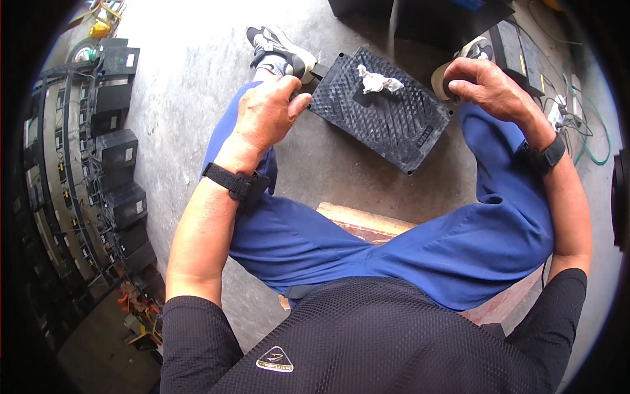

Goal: The person is using a screwdriver to open a piece of equipment on the floor.

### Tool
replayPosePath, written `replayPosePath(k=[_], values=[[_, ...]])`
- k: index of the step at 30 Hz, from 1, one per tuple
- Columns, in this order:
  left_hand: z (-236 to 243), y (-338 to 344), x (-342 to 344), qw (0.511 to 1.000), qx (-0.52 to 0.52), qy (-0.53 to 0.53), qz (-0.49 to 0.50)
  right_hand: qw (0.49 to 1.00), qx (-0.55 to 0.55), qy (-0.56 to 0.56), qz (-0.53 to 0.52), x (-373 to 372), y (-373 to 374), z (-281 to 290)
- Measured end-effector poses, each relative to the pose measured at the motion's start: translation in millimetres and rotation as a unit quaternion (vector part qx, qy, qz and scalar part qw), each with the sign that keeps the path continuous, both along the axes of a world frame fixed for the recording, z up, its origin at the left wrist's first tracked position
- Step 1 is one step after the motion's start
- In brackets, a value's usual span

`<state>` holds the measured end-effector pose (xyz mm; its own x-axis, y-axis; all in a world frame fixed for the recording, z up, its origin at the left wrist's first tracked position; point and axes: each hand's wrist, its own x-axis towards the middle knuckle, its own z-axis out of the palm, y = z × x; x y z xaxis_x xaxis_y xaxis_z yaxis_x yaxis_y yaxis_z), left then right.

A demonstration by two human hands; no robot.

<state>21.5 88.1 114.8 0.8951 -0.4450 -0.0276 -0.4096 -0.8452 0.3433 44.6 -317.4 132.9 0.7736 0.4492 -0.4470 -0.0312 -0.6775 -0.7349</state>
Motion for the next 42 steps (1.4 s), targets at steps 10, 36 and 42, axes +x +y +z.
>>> replayPosePath(k=[10, 36, 42], values=[[-5, -11, -4, 0.988, -0.141, 0.010, 0.069, 0.964, -0.028, -0.253, 0.081, 16, 22, 44], [-114, -68, -38, 0.812, -0.419, -0.172, 0.369, 0.893, -0.147, -0.355, 0.233, 2, 254, 3], [-116, -63, -45, 0.812, -0.428, -0.172, 0.358, 0.865, -0.099, -0.415, 0.263, -2, 259, 9]])
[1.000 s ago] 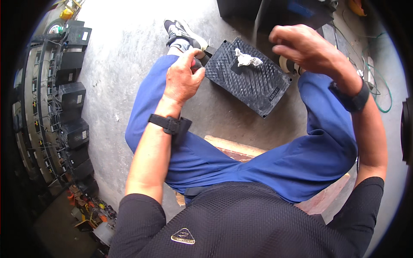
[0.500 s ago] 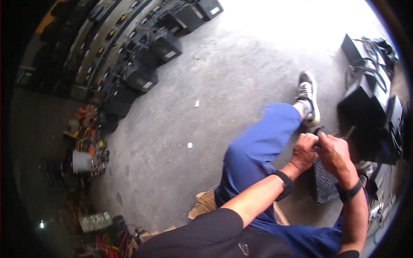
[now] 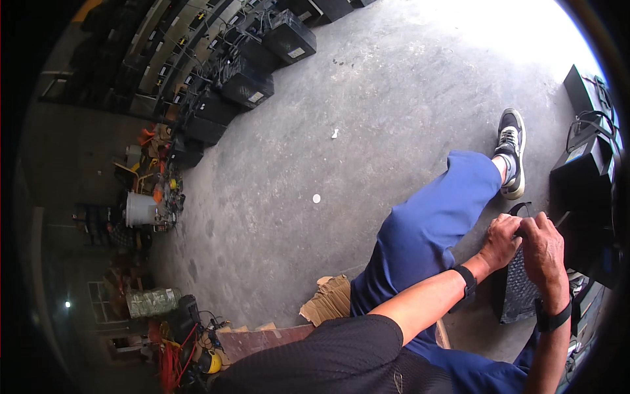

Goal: The person is using a screwdriver to open a piece of equipment on the floor.

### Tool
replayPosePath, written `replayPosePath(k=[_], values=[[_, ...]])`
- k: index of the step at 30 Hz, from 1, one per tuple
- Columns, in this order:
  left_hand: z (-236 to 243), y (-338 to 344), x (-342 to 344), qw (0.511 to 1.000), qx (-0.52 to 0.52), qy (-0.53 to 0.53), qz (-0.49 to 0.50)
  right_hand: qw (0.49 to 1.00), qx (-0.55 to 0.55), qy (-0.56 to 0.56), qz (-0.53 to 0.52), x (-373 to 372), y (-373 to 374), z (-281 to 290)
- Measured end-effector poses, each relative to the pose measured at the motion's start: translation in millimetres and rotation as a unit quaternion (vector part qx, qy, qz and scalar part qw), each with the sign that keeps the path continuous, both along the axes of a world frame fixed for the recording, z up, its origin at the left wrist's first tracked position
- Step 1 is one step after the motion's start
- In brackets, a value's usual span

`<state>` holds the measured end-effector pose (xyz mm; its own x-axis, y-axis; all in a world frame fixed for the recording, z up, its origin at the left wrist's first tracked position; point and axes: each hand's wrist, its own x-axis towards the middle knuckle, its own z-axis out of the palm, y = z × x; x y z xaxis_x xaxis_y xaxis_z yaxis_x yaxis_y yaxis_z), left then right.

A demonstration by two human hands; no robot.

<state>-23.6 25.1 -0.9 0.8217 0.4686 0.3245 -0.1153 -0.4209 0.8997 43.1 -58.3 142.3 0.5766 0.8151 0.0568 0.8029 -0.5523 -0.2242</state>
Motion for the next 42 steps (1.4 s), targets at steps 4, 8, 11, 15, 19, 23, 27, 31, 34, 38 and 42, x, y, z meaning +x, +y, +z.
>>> replayPosePath(k=[4, 8, 11, 15, 19, 23, 27, 31, 34, 38, 42], values=[[-5, -1, 2, 1.000, -0.016, 0.022, 0.000, 0.994, -0.053, 0.046, -0.086, 1, -2, -7], [0, -3, 2, 0.999, -0.034, 0.005, 0.008, 0.999, 0.000, 0.028, -0.043, -4, 0, -9], [-3, 0, 2, 1.000, -0.019, 0.009, -0.005, 1.000, 0.000, 0.002, -0.030, -8, 3, -1], [-3, -2, 1, 1.000, -0.010, 0.019, -0.001, 0.987, -0.099, 0.075, -0.105, 1, -3, -17], [-2, 0, 2, 1.000, -0.009, -0.007, 0.003, 0.996, 0.036, 0.068, -0.044, -7, 0, -14], [-5, 4, 2, 1.000, -0.001, 0.015, -0.010, 0.998, 0.001, 0.031, -0.047, -4, 8, -2], [-1, -2, 7, 1.000, -0.010, -0.025, -0.001, 0.997, -0.013, 0.037, -0.066, 1, -1, -15], [-3, 3, 6, 0.998, 0.042, -0.032, -0.020, 0.995, -0.018, 0.077, -0.054, -2, -8, -14], [2, 7, 3, 0.998, -0.018, -0.043, -0.048, 0.994, -0.084, 0.007, -0.072, -2, 5, 4], [-6, 5, 8, 0.999, 0.011, -0.025, -0.037, 1.000, 0.006, -0.004, -0.022, -2, -7, -12], [-16, 14, 3, 0.995, 0.019, 0.069, -0.075, 0.999, 0.004, 0.037, -0.034, 0, -6, -14]])
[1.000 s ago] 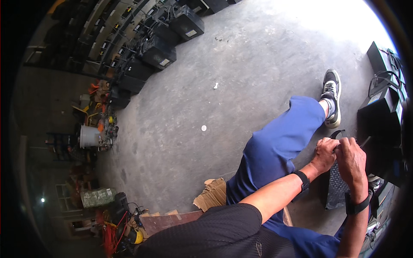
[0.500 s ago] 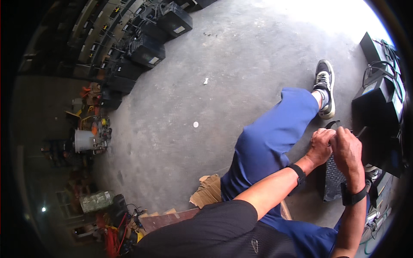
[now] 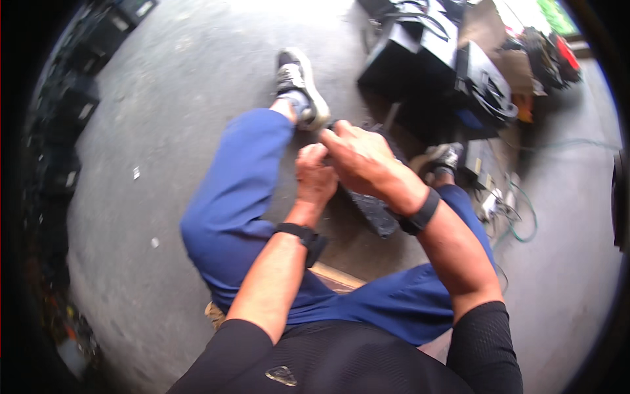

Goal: The person is using a screwdriver to open a piece of equipment on the floor.

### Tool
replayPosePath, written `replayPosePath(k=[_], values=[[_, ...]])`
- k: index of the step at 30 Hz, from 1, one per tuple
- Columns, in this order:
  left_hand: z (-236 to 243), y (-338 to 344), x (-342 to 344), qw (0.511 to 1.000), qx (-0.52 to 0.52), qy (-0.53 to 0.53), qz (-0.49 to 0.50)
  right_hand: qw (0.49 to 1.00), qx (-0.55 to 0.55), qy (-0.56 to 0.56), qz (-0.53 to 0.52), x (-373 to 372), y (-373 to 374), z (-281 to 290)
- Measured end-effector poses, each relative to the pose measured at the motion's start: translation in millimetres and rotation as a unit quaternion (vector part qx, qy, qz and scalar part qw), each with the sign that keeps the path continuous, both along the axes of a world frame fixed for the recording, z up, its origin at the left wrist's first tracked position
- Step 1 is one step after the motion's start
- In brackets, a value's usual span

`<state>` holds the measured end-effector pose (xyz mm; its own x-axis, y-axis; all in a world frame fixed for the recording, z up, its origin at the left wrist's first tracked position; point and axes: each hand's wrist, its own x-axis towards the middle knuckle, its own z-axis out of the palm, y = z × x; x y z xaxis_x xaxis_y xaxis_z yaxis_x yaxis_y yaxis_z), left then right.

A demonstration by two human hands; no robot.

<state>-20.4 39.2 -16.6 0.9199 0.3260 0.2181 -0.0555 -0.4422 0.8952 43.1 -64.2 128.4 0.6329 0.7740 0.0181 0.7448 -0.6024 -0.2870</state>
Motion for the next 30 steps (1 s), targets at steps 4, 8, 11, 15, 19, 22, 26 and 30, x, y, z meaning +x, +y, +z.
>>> replayPosePath(k=[4, 8, 11, 15, 19, 22, 26, 30], values=[[11, 1, -2, 1.000, -0.013, 0.000, -0.001, 0.995, -0.060, 0.040, -0.066, 1, 8, -1], [7, -2, 0, 0.996, -0.081, 0.012, -0.024, 0.999, 0.029, -0.025, -0.008, -4, -5, -3], [2, 11, -1, 0.993, -0.056, -0.035, -0.097, 0.995, -0.053, 0.028, -0.082, -4, 5, 13], [7, 3, -5, 0.998, -0.035, 0.004, -0.042, 0.996, -0.031, 0.050, -0.066, -5, 0, -5], [-3, 2, -3, 0.998, -0.044, 0.041, -0.032, 0.998, 0.010, -0.003, -0.062, -7, 0, -2], [-11, 10, -5, 0.990, -0.100, 0.088, -0.054, 0.989, -0.078, 0.084, -0.092, -1, 6, 9], [-18, -6, -20, 0.988, -0.103, 0.112, 0.025, 0.999, -0.003, 0.024, -0.036, -5, -3, -5], [-46, 0, -21, 0.962, -0.232, 0.144, -0.003, 0.995, -0.067, 0.034, -0.062, 3, 11, 18]])
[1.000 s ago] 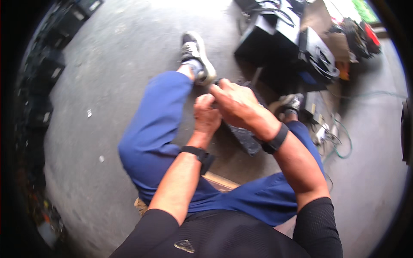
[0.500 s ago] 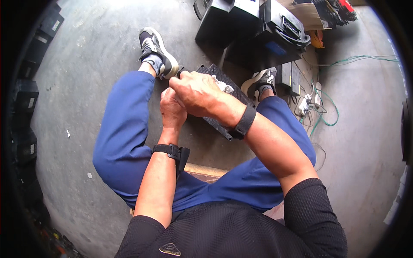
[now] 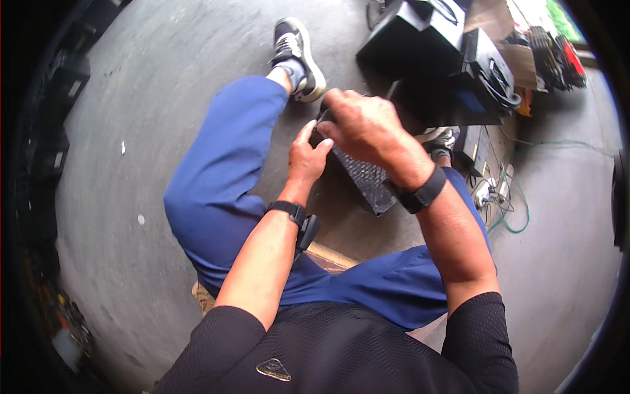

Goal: The person is using a screwdriver to open a piece of equipment on the floor.

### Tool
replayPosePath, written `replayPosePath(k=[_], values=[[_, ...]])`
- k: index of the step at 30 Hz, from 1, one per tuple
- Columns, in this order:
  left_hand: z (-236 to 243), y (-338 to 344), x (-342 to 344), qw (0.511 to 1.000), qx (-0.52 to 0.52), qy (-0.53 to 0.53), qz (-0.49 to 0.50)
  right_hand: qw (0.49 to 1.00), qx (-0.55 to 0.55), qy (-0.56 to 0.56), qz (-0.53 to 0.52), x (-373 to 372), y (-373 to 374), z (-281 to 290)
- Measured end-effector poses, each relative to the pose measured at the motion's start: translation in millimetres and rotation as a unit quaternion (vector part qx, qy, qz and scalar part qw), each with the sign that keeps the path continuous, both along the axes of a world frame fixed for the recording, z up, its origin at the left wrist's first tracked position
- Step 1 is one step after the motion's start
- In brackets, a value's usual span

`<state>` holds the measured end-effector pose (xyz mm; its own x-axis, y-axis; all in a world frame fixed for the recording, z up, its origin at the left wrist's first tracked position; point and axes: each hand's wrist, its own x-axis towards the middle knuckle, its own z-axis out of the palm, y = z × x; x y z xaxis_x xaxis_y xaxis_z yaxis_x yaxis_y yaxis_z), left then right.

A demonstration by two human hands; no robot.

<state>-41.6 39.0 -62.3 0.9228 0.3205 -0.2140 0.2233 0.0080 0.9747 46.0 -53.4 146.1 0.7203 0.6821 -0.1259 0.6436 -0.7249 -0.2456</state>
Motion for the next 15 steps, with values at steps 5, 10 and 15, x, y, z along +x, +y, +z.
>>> replayPosePath(k=[5, 10, 15], values=[[21, 3, 4, 0.988, -0.101, 0.111, -0.044, 0.999, -0.022, 0.005, 0.032, 0, -7, -4], [17, 6, 5, 0.985, -0.120, 0.120, -0.027, 0.999, 0.016, -0.016, 0.047, -2, 0, 5], [14, 1, 4, 0.945, -0.279, 0.169, 0.020, 0.998, -0.003, -0.009, 0.062, -7, 2, -2]])
